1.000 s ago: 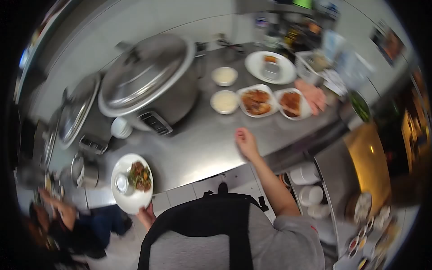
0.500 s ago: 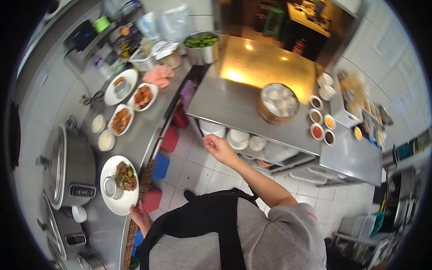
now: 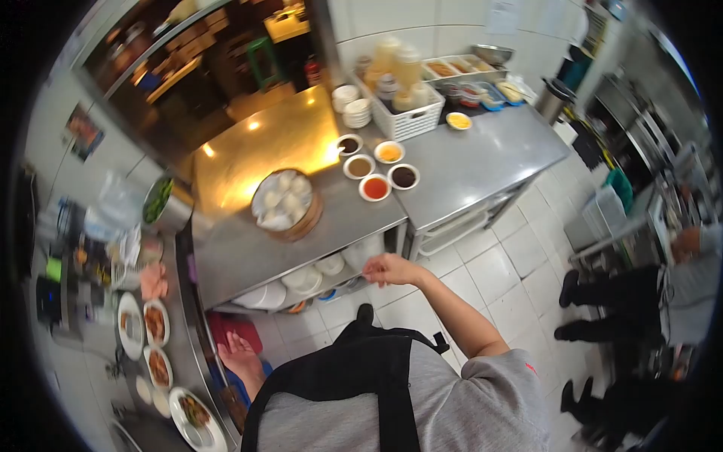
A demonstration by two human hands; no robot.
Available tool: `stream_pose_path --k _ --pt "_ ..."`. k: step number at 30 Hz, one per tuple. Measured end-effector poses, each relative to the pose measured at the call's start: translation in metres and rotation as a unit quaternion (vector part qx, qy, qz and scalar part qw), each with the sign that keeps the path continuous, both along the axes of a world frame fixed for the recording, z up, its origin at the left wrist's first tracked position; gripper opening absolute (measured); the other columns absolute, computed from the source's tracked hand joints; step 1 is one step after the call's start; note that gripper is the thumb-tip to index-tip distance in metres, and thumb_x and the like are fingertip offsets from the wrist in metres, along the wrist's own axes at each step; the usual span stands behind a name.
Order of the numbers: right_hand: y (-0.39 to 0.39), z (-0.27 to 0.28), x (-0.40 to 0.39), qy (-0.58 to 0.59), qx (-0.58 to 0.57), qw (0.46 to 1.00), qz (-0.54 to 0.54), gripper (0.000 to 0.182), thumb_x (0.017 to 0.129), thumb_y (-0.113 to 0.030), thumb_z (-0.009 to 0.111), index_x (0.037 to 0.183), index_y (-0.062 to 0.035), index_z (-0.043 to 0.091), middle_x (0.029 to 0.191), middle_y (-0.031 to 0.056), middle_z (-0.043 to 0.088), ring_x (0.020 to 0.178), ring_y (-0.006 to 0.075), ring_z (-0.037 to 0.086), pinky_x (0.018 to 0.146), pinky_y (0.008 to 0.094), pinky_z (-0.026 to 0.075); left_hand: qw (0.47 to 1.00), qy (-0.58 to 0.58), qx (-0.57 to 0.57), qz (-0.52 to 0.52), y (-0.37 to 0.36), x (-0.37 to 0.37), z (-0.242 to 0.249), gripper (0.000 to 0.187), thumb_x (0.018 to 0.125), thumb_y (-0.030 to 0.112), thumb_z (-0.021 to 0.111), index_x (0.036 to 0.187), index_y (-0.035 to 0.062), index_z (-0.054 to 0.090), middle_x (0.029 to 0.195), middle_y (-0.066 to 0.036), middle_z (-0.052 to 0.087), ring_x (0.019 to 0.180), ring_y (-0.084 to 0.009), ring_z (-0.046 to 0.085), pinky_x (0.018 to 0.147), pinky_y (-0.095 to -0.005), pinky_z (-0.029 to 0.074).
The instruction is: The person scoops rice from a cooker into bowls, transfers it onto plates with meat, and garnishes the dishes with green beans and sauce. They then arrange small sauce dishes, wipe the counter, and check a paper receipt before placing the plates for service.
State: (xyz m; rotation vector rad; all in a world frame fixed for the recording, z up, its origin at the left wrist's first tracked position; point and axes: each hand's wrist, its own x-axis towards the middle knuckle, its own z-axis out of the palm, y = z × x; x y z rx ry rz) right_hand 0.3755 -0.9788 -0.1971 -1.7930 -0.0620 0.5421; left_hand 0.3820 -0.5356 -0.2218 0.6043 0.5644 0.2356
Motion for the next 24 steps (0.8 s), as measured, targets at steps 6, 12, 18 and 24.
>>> stream_pose_path --k 6,12,18,24 --pt "-0.140 -0.068 -0.031 0.228 -0.085 0.958 -0.155 0.026 0.079 -0.023 0.061 0.097 -0.0034 0.059 0.084 0.0078 0.064 0.065 0.0180 0.064 0.053 0.0302 0.052 0.941 -0.151 0.288 -0.090 -0.101 0.120 0.078 0.050 0.088 0.024 0.053 0.132 0.0177 0.031 0.114 -0.004 0.053 0.092 -0.0135 0.051 0.074 -0.0263 0.040" --pt "-0.307 -0.128 -0.067 0.099 -0.249 0.806 -0.528 0.027 0.073 -0.017 0.066 0.094 0.0001 0.061 0.067 0.0125 0.062 0.049 0.0203 0.061 0.041 0.0317 0.050 0.884 -0.228 0.347 -0.216 -0.194 0.155 0.126 0.053 0.086 0.010 0.053 0.133 0.0103 0.028 0.111 -0.007 0.051 0.083 -0.0125 0.053 0.065 -0.0238 0.043" --pt "-0.486 -0.263 -0.054 -0.106 -0.334 0.768 -0.537 0.038 0.081 -0.022 0.056 0.112 -0.0023 0.052 0.074 0.0116 0.061 0.047 0.0169 0.053 0.035 0.0284 0.040 0.853 -0.218 0.434 -0.193 -0.245 0.128 0.110 0.056 0.081 -0.001 0.048 0.133 0.0068 0.028 0.107 -0.009 0.050 0.079 -0.0107 0.053 0.061 -0.0201 0.044" --pt "-0.476 -0.228 0.009 -0.084 -0.005 0.757 -0.648 0.042 0.082 -0.021 0.055 0.120 -0.0025 0.050 0.114 0.0209 0.054 0.102 0.0270 0.053 0.082 0.0378 0.046 0.862 -0.073 0.488 -0.121 -0.268 0.082 0.096 0.059 0.080 0.001 0.051 0.133 0.0112 0.028 0.106 -0.007 0.049 0.079 -0.0104 0.052 0.059 -0.0207 0.044"
